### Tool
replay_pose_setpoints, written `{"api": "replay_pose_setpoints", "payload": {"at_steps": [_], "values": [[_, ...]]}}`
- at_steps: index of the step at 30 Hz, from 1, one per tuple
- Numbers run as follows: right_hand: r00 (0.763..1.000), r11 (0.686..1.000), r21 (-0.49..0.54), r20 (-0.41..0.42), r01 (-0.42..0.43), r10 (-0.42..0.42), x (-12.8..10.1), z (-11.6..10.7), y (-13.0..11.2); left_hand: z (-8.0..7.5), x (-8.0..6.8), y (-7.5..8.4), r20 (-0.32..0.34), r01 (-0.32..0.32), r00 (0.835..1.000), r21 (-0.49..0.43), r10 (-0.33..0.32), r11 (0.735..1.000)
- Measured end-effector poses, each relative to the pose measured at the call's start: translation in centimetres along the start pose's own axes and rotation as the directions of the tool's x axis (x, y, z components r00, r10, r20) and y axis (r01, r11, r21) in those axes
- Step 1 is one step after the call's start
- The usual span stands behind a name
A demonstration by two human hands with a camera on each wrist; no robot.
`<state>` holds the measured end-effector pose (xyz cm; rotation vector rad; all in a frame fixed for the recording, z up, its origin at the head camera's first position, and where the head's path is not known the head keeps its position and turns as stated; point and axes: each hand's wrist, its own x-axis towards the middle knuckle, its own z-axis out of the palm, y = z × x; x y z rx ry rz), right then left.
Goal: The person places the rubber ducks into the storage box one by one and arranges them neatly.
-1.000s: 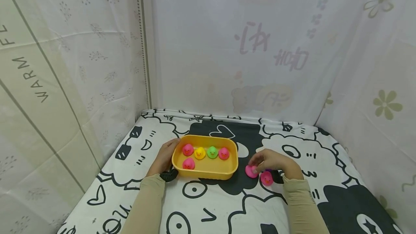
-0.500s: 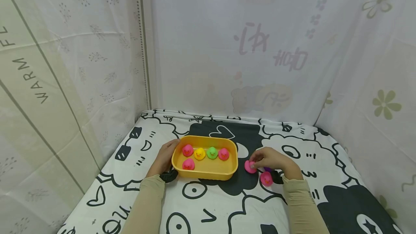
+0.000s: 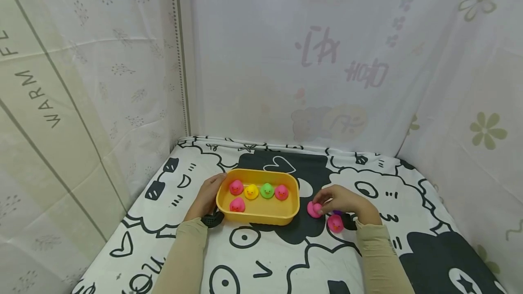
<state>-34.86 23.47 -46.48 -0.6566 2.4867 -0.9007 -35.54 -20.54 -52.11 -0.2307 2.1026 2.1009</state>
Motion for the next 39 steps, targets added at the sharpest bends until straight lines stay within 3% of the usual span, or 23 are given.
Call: {"api": "replay_pose_setpoints", "payload": {"at_steps": [9, 20, 39], "values": [[0.999, 0.998, -0.058, -0.048, 0.0, -0.003, 0.01, -0.01, 0.08, 0.21, 0.21, -0.18, -0.013, -0.004, 1.0, 0.009, 0.004, 1.0], [0.996, 0.999, -0.028, -0.085, -0.032, 0.029, 0.3, 0.28, 0.34, 0.28, 0.06, -0.13, -0.006, -0.01, 1.0, 0.011, 0.01, 1.0], [0.978, 0.998, -0.054, -0.201, 0.041, -0.051, 0.66, -0.03, 0.37, 0.14, 0.28, -0.11, -0.002, -0.017, 1.0, 0.012, 0.017, 1.0]]}}
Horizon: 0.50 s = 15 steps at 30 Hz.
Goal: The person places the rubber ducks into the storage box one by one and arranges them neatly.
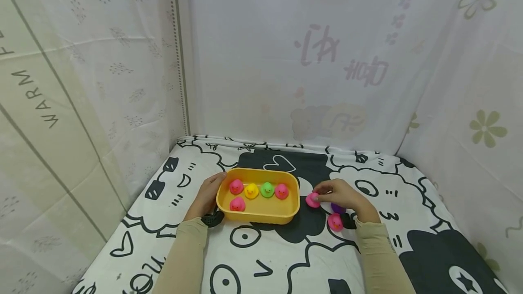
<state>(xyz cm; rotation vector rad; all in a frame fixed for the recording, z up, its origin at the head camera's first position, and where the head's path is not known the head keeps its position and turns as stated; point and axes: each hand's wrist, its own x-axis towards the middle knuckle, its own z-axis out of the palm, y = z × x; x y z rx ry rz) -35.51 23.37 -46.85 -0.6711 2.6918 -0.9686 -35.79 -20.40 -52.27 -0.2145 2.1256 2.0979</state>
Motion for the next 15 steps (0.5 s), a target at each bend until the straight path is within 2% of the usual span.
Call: {"api": "replay_pose_setpoints", "payload": {"at_steps": [15], "values": [[0.993, 0.998, 0.007, -0.098, -0.065, 0.065, 0.03, -0.08, -0.67, 0.11, 0.0, -0.04, -0.018, -0.017, 1.0, -0.005, 0.017, 1.0]]}}
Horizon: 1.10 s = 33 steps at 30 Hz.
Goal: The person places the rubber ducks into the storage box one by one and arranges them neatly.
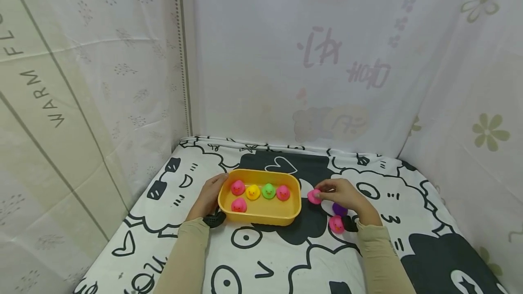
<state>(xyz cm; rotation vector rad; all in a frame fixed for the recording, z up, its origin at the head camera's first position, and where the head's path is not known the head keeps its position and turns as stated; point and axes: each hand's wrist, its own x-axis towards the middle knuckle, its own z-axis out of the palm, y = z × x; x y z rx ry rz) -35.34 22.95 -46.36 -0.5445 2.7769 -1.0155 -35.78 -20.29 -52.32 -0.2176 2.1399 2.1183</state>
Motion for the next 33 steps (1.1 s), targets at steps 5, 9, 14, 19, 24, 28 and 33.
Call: {"api": "replay_pose_setpoints", "payload": {"at_steps": [5, 9, 14, 19, 24, 28, 33], "values": [[1.0, 1.0, 0.009, -0.006, 0.019, -0.018, 0.2, -0.1, 0.0, 0.0, -0.1, 0.0, 0.005, -0.003, 1.0, -0.003, 0.003, 1.0], [0.999, 0.999, 0.011, -0.008, 0.035, -0.035, 0.4, -0.4, -0.2, 0.0, 0.0, 0.0, 0.011, 0.0, 1.0, -0.005, 0.0, 1.0], [0.999, 0.999, 0.012, -0.028, 0.039, -0.038, 0.7, -0.8, -0.8, 0.0, 0.0, -0.1, 0.019, -0.005, 1.0, -0.001, 0.005, 1.0], [0.998, 0.998, -0.005, -0.041, 0.056, -0.056, 1.1, -1.1, -1.6, 0.0, -0.1, 0.0, 0.003, 0.004, 1.0, 0.004, -0.004, 1.0], [0.995, 0.995, 0.006, -0.018, 0.095, -0.095, 1.6, -1.2, -2.3, 0.0, -0.1, 0.1, -0.005, 0.005, 1.0, 0.012, -0.005, 1.0], [0.997, 0.996, 0.037, -0.002, 0.081, -0.081, 2.2, -1.0, -2.8, -0.1, 0.0, 0.0, 0.001, 0.008, 1.0, 0.018, -0.008, 1.0], [0.997, 0.996, 0.053, 0.019, 0.068, -0.069, 3.3, -0.4, -3.5, 0.0, -0.1, -0.1, 0.003, 0.01, 1.0, 0.017, -0.01, 1.0]]}}
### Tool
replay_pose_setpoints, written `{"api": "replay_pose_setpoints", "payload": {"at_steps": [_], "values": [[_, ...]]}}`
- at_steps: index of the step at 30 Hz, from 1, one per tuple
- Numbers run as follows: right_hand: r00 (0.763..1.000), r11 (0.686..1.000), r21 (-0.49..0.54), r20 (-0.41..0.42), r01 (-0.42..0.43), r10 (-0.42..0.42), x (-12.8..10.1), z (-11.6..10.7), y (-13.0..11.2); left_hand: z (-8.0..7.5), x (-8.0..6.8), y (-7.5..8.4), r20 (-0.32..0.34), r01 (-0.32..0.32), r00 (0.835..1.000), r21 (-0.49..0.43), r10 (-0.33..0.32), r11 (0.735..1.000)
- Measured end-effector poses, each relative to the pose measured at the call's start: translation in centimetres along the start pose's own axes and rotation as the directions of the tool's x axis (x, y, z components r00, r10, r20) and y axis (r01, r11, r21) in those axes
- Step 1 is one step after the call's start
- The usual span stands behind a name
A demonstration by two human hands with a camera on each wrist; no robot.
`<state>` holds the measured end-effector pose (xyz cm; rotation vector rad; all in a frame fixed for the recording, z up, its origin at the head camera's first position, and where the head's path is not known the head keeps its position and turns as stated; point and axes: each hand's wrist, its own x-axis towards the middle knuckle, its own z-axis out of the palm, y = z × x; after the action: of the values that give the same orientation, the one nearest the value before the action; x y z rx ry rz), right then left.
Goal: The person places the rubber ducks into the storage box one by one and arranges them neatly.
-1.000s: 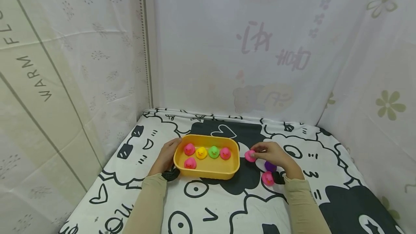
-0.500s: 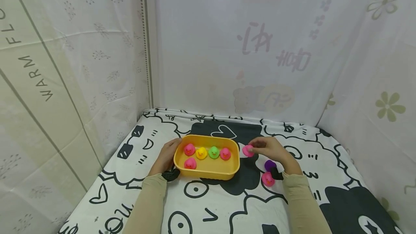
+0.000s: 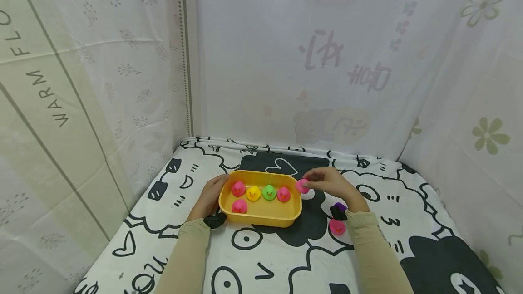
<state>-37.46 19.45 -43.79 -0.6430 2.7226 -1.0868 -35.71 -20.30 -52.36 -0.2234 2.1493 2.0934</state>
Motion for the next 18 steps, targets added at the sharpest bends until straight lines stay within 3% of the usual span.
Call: {"api": "replay_pose_setpoints", "payload": {"at_steps": [18], "values": [[0.996, 0.998, 0.029, 0.066, 0.054, -0.056, 1.9, 1.6, -2.7, -0.1, 0.0, -0.1, 0.006, -0.02, 1.0, -0.008, 0.02, 1.0]]}}
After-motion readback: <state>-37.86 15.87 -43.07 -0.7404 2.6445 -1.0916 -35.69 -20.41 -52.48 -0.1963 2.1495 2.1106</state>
